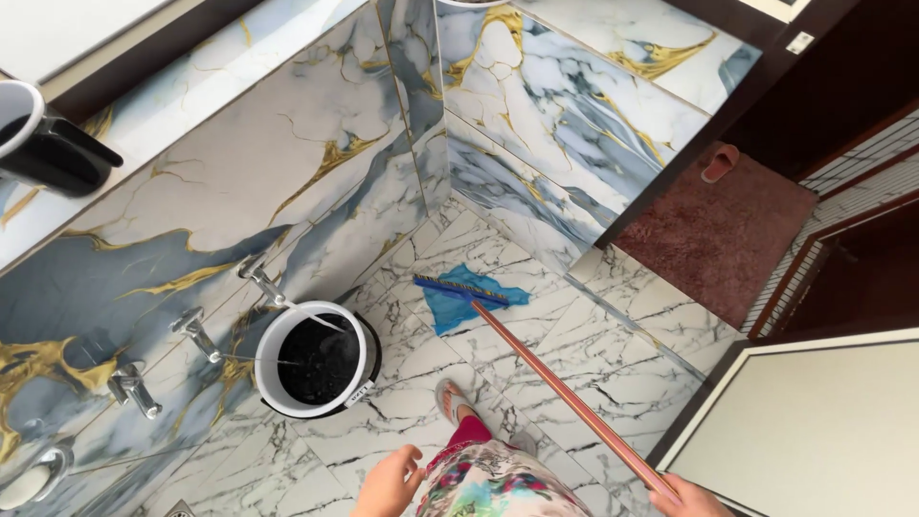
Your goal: Mopping the bathroom floor and preparing cleaning liquid in a bucket.
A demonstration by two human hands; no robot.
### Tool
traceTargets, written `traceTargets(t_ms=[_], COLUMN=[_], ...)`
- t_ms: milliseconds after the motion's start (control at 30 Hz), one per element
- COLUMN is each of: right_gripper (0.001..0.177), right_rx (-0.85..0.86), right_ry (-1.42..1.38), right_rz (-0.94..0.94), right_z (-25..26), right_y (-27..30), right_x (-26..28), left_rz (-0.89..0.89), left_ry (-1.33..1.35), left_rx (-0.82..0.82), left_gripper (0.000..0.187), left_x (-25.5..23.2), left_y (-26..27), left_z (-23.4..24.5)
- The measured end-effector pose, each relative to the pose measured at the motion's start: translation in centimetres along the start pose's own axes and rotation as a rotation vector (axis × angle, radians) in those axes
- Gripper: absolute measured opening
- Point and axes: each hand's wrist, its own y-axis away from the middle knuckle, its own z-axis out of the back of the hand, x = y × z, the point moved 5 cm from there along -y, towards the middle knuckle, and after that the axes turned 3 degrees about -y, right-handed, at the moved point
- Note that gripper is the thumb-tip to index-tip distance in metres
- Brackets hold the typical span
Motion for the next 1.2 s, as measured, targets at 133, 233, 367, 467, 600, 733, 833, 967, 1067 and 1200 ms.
traceTargets(t_ms=[133,233,367,467,600,733,833,967,1067,1200], right_gripper=[0.046,0.047,0.047,0.045,0.043,0.052,0.054,0.059,0.055,0.058], right_rx=[0.016,-0.006,-0.051,-0.158,0.224,0.315,0.05,-0.204,-0.198,-0.271], right_ry=[0.134,0.289,0.468,0.588,-0.189,-0.421,-0.19,0.22,0.199,0.278], right_rz=[-0.056,-0.056,-0.052,0.065,-0.231,-0.293,-0.102,0.128,0.015,-0.006], right_z=[7.1,9.7,14.1,15.8,12.2,7.9,5.7,3.1,2.0,1.7], right_y=[3.5,0.6,-1.1,-0.3,2.9,7.4,4.3,4.5,6.1,5.8], right_x=[10.7,9.7,14.2,17.7,14.1,16.4,15.6,18.0,21.2,23.7], left_rz=[-0.05,-0.124,-0.175,-0.158,-0.31,-0.389,-0.384,-0.404,-0.379,-0.406], left_ry=[-0.038,-0.006,0.009,-0.057,-0.102,-0.08,-0.068,-0.104,-0.126,-0.11], left_rx=[-0.04,-0.084,-0.113,-0.01,-0.017,-0.08,-0.052,-0.026,0.027,0.051], left_gripper=[0.028,0.028,0.029,0.029,0.03,0.03,0.029,0.028,0.029,0.03], left_x=[-1.9,-4.3,-5.9,-6.9,-9.5,-12.8,-14.9,-15.7,-14.3,-12.0], left_y=[2.7,4.0,3.7,1.9,-2.4,-7.0,-7.9,-6.7,-6.0,-6.1], left_z=[0.3,1.3,2.1,2.7,2.6,3.6,4.2,4.5,4.6,3.2])
